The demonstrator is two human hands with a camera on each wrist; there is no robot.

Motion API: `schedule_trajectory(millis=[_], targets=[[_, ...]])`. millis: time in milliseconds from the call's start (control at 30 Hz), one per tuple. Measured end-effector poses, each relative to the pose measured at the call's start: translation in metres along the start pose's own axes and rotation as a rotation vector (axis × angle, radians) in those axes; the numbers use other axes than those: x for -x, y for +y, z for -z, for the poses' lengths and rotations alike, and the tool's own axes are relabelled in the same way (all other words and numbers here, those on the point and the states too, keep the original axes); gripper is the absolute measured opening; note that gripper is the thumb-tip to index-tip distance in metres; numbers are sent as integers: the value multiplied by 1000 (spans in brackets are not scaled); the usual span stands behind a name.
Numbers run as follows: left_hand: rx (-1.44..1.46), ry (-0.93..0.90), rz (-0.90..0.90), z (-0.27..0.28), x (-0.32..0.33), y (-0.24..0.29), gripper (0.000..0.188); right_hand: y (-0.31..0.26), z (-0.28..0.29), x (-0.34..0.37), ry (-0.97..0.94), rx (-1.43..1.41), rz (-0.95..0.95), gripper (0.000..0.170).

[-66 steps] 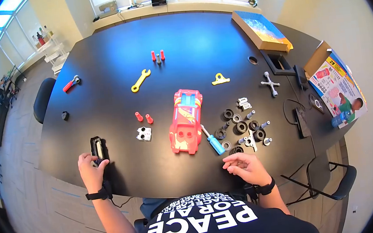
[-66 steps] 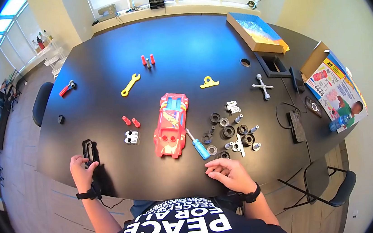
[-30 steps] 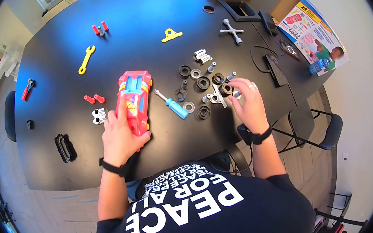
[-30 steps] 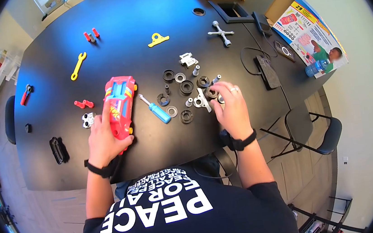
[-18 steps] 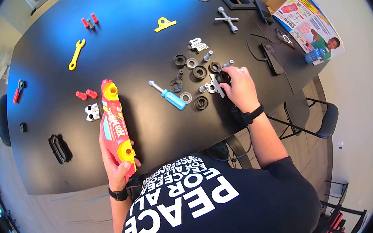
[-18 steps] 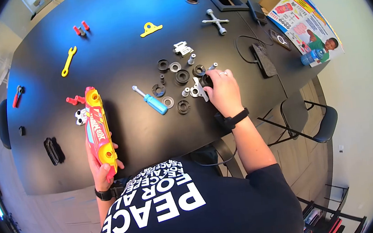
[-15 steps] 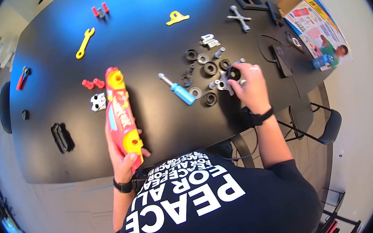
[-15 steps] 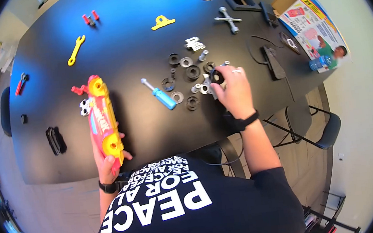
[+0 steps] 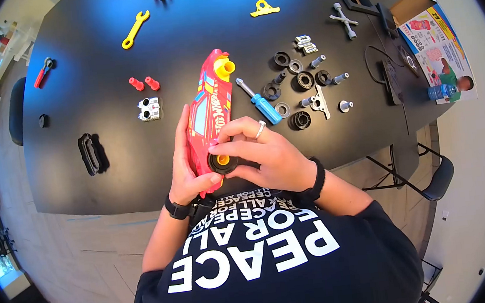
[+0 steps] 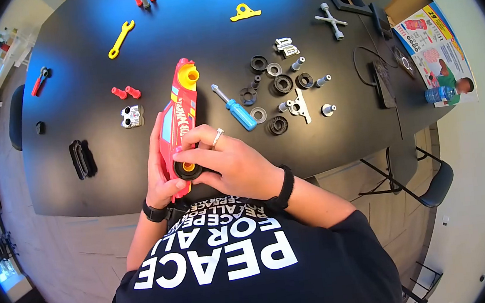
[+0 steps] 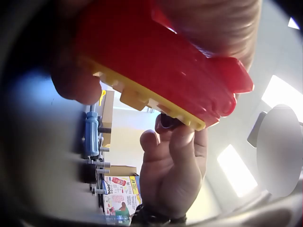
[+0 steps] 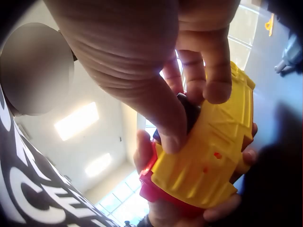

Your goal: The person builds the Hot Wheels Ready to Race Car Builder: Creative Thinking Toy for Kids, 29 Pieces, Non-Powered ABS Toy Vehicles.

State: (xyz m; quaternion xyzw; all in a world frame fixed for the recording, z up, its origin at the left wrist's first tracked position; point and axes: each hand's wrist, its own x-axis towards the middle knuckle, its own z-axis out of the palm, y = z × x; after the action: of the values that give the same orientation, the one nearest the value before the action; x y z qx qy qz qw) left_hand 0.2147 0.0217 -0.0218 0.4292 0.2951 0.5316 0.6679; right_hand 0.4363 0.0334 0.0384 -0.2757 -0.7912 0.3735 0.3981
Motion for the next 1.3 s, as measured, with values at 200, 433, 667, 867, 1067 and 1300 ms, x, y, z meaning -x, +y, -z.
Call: schedule_trajectory(millis=[200,433,667,867,1067,1300], targets=[[21,7,-9,4,-2,-1,146,2,-2,0,-13,-6,-7,57],[32,81,74,8,3,0,144,-1,67,36,317,315,-146,34],[21,52,96,12,5,-2,133,19,137,87,620,607,-504,24],[11,85,90,12,5,-3,137,28,153,116,638,718,-607,20],[31,110,98,4,0,0,144,31,130,74,538,513,-463,12],[17,54,90,10,1,-1,143,78,148,5,229,720,-546,27]])
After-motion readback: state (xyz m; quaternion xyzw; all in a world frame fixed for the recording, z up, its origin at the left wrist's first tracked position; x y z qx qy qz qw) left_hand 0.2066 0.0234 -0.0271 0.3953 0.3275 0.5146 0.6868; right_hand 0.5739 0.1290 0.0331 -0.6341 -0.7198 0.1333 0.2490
